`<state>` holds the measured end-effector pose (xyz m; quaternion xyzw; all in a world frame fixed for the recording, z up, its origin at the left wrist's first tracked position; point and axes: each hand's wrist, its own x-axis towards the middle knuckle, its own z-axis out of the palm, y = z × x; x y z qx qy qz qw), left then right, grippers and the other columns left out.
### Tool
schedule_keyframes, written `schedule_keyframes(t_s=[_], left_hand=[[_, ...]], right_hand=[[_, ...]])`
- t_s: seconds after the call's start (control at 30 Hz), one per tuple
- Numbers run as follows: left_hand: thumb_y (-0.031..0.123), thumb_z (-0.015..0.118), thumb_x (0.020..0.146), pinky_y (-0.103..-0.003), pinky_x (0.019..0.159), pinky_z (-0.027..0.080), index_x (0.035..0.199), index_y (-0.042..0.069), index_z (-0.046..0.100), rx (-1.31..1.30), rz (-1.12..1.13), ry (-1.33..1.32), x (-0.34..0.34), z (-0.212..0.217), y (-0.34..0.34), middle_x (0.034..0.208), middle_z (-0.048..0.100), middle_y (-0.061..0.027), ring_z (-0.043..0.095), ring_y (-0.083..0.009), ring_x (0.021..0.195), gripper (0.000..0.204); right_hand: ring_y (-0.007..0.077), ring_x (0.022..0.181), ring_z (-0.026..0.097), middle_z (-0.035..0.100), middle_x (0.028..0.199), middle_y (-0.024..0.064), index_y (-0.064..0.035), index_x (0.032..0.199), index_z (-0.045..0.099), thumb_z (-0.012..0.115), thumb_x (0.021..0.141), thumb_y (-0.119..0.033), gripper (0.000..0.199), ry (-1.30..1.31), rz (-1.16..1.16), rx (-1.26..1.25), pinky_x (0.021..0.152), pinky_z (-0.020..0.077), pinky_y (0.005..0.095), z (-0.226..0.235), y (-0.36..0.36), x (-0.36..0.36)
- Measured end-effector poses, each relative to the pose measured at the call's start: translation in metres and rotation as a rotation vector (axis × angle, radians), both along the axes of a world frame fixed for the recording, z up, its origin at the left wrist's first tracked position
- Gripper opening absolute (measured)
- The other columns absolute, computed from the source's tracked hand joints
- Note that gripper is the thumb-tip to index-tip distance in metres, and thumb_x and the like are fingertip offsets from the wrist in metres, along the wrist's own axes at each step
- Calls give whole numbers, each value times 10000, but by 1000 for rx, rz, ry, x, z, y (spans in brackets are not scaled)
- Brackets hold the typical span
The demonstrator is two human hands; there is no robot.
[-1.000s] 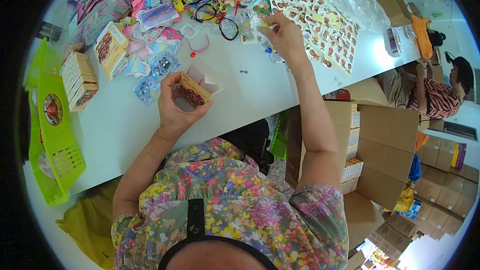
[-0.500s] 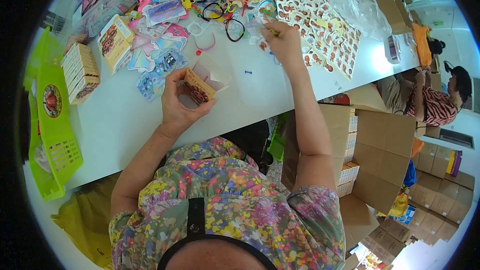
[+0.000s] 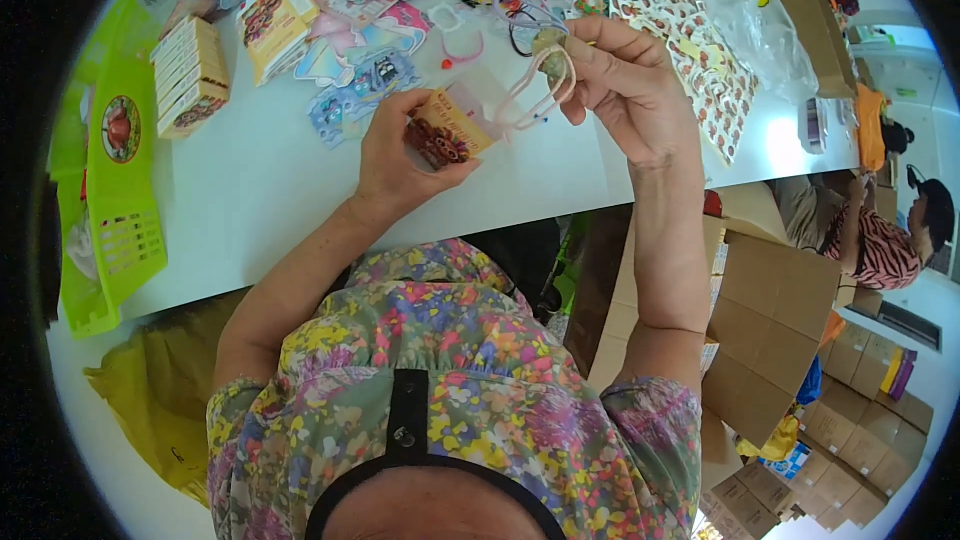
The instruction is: Packaging and sorting small hair accessories into plastic bags and boxes.
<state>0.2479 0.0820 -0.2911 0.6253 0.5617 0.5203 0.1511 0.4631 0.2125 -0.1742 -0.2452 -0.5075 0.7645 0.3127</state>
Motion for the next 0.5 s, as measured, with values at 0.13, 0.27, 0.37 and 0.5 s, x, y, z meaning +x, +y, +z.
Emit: schedule_keyframes(t_s=[0.13, 0.27, 0.37, 0.5], left_hand=[[241, 881, 569, -394, 839, 465, 1170, 56, 490, 46, 2, -15, -2, -3, 0, 1055, 556, -112, 545, -305, 968, 740], [235, 875, 574, -398, 840, 463, 1164, 58, 489, 55, 2, 3, -1, 0, 1, 1058, 555, -117, 544, -309, 967, 727], [234, 873, 578, -399, 840, 464, 1163, 57, 488, 46, 3, 21, 1, 2, -3, 1059, 555, -120, 546, -309, 965, 721], [233, 872, 582, -394, 843, 464, 1162, 53, 487, 16, 1, -24, -1, 4, -2, 1050, 551, -129, 551, -311, 959, 719]], right_hand=[[164, 639, 659, 692, 858, 124, 38, 1115, 638, 611, 914, -75, 232, -1, -82, 8, 513, 517, 248, 16, -11, -26], [132, 749, 657, 687, 1007, 109, 35, 1194, 599, 558, 940, -90, 285, 36, 7, 93, 544, 464, 233, -4, 30, -24], [126, 756, 639, 688, 995, 87, 25, 1194, 604, 612, 910, -140, 329, -486, -352, 367, 548, 431, 235, -25, 54, -38], [160, 787, 618, 696, 930, 98, -12, 1044, 651, 592, 919, -142, 189, -219, -310, 17, 564, 428, 231, -37, 90, -32]])
